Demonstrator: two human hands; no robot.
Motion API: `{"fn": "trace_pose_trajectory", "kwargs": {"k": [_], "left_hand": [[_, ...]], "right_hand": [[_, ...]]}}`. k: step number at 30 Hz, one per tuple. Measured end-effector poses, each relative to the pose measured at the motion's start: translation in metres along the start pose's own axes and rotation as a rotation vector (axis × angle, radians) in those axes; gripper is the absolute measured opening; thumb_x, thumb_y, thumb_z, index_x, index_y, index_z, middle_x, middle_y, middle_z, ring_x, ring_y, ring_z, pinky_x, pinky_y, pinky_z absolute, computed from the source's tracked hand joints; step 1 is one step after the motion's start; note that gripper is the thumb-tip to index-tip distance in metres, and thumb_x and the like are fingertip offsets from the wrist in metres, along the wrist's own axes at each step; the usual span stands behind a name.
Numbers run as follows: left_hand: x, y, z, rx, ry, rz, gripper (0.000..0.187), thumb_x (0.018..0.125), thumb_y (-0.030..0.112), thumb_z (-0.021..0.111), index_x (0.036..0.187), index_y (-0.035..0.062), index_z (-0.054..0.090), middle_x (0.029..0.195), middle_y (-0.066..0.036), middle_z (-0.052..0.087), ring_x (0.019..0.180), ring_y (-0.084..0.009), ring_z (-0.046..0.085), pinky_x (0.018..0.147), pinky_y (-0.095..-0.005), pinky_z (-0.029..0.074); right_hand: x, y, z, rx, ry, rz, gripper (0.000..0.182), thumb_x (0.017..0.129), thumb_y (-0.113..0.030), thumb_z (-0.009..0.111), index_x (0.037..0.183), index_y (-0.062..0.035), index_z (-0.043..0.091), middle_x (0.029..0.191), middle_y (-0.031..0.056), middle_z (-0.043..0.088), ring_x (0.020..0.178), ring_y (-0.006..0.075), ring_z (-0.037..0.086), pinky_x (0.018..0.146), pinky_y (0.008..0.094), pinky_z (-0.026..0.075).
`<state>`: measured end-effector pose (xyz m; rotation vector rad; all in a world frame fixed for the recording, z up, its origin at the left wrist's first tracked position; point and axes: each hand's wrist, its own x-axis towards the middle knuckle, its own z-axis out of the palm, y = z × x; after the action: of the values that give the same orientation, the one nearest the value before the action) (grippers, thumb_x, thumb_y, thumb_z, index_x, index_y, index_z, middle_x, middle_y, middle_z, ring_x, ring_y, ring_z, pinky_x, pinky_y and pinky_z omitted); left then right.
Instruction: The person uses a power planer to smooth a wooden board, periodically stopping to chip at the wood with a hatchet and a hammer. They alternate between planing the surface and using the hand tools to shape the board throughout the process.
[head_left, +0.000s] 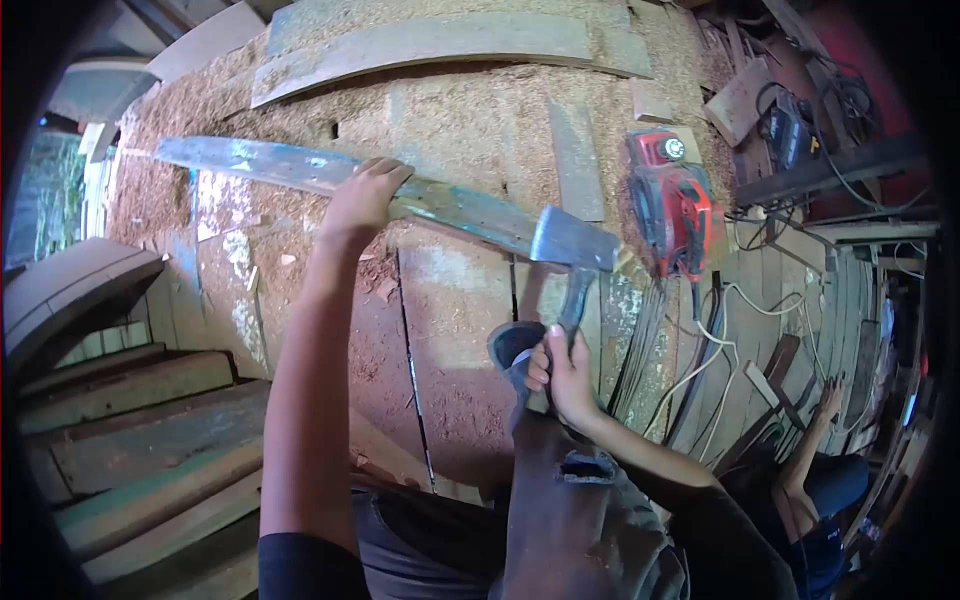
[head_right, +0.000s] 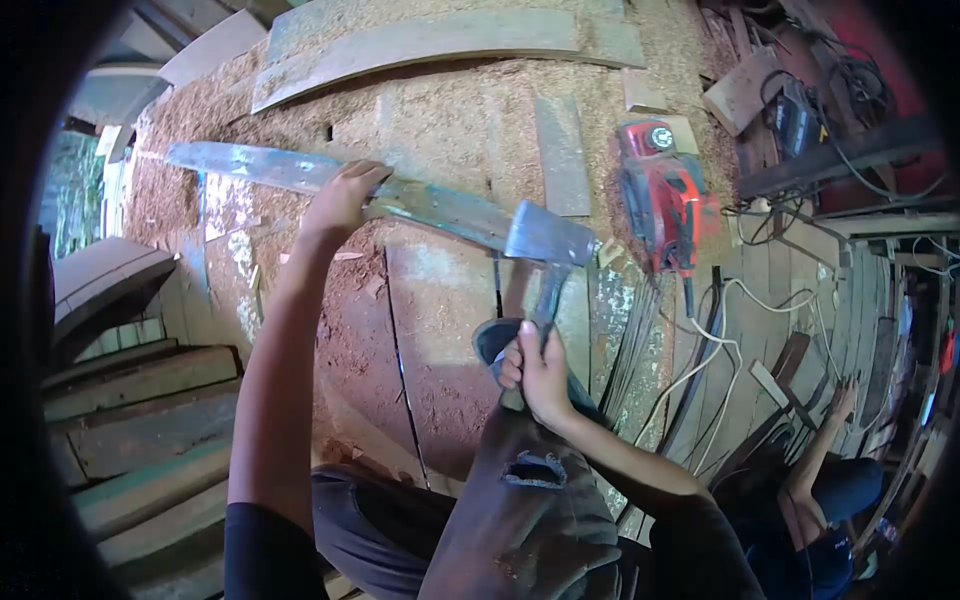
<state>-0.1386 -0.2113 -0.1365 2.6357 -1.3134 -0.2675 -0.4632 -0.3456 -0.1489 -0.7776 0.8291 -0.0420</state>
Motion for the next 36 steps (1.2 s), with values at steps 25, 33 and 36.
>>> {"fn": "trace_pose_trajectory", "kwargs": {"k": [25, 33, 36], "left_hand": [[-0.276, -0.08, -0.01, 0.023, 0.029, -0.379, 0.038, 0.08, 0.003, 0.063, 0.117, 0.0084, 0.057, 0.122, -0.014, 0.054, 0.114, -0.0341, 0.053, 0.098, -0.0435, 0.045], [-0.287, -0.117, 0.076, -0.076, 0.279, -0.794, 0.053, 0.086, 0.014, 0.063, 0.135, 0.0072, 0.046, 0.143, -0.019, 0.04, 0.132, -0.0373, 0.038, 0.11, -0.0443, 0.034], [-0.283, -0.121, 0.105, 0.18, 0.405, -0.874, 0.054, 0.094, 0.028, 0.053, 0.143, 0.0081, 0.04, 0.15, -0.017, 0.033, 0.141, -0.0352, 0.029, 0.116, -0.0454, 0.023]], "right_hand": [[0.036, 0.008, 0.14, 0.145, -0.238, 0.075, 0.015, 0.102, -0.019, 0.049, 0.096, -0.012, 0.038, 0.074, 0.0013, 0.043, 0.061, 0.0107, 0.043, 0.054, 0.0275, 0.04], [0.027, 0.041, 0.158, 0.185, -0.252, 0.18, 0.009, 0.101, -0.013, 0.05, 0.101, -0.014, 0.041, 0.082, 0.0024, 0.044, 0.077, 0.0143, 0.046, 0.074, 0.0344, 0.045], [0.042, 0.043, 0.188, 0.287, -0.333, 0.291, 0.012, 0.097, -0.004, 0.05, 0.102, -0.0133, 0.045, 0.08, 0.0022, 0.044, 0.076, 0.0145, 0.047, 0.079, 0.0349, 0.044]]}}
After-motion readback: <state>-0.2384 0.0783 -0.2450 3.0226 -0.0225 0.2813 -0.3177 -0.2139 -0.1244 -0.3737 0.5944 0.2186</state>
